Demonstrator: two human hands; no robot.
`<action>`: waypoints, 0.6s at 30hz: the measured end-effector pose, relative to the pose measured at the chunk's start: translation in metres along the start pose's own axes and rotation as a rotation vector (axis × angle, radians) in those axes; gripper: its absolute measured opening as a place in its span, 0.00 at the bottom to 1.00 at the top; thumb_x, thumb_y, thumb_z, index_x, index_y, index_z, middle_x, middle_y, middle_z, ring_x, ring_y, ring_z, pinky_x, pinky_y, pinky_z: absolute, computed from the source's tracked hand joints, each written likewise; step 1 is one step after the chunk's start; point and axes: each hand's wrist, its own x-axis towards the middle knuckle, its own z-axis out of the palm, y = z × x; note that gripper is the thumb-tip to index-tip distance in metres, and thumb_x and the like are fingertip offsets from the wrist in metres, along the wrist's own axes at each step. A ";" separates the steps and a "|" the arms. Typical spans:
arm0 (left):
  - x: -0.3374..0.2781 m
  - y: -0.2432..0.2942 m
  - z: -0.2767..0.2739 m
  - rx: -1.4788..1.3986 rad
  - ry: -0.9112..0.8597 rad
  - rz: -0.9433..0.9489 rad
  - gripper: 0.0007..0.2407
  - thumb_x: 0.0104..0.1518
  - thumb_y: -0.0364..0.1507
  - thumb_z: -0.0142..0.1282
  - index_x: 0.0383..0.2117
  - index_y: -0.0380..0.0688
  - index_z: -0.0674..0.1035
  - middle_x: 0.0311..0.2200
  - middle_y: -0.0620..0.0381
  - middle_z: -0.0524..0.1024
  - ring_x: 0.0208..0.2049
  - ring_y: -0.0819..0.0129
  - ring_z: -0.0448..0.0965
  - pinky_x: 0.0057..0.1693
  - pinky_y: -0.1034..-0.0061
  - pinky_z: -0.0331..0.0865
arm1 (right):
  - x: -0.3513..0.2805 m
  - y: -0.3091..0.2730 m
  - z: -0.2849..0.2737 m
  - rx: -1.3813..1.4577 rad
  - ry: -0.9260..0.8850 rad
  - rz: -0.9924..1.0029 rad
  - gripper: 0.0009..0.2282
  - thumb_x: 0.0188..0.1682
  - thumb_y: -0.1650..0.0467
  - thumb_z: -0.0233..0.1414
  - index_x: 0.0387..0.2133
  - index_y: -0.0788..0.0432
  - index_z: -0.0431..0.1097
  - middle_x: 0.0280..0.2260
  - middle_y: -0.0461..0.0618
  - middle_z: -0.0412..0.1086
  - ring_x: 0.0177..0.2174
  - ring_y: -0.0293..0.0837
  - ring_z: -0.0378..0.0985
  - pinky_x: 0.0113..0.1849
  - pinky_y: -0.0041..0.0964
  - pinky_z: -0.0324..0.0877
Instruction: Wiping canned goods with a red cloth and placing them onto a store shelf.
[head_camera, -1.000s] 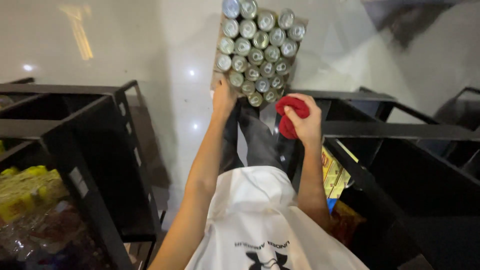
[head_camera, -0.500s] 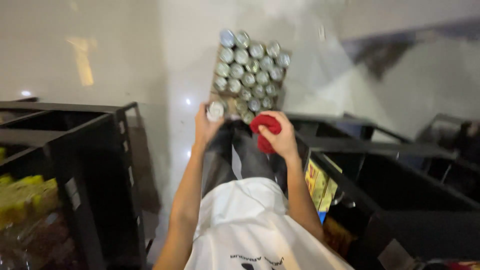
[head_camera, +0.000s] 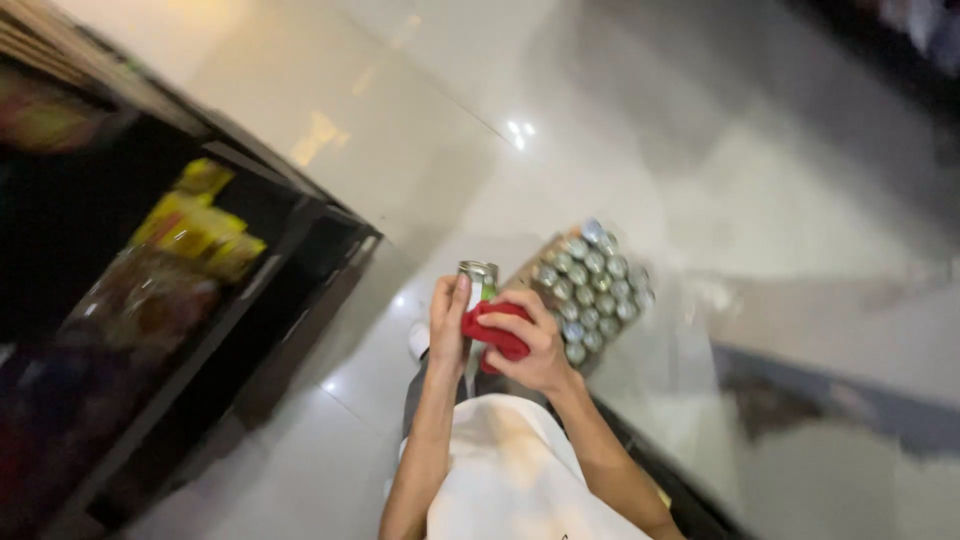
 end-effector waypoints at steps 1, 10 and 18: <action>-0.004 0.012 -0.001 -0.021 0.020 0.043 0.17 0.73 0.40 0.52 0.49 0.36 0.67 0.42 0.55 0.71 0.46 0.68 0.73 0.52 0.68 0.69 | 0.012 -0.005 0.005 0.011 -0.031 -0.039 0.21 0.30 0.77 0.63 0.42 0.56 0.76 0.47 0.55 0.69 0.48 0.54 0.75 0.50 0.46 0.73; -0.061 0.162 -0.003 -0.231 0.019 0.202 0.17 0.64 0.41 0.47 0.53 0.44 0.73 0.43 0.60 0.77 0.41 0.75 0.77 0.46 0.77 0.74 | 0.065 -0.075 0.098 0.056 0.123 -0.185 0.19 0.33 0.80 0.60 0.41 0.57 0.74 0.46 0.56 0.68 0.46 0.53 0.75 0.49 0.45 0.73; -0.075 0.207 -0.111 -0.219 0.150 0.354 0.19 0.68 0.41 0.45 0.50 0.37 0.76 0.44 0.56 0.79 0.43 0.72 0.78 0.50 0.75 0.74 | 0.108 -0.130 0.194 0.230 -0.111 -0.349 0.17 0.32 0.79 0.58 0.38 0.59 0.74 0.44 0.56 0.69 0.45 0.53 0.75 0.49 0.45 0.72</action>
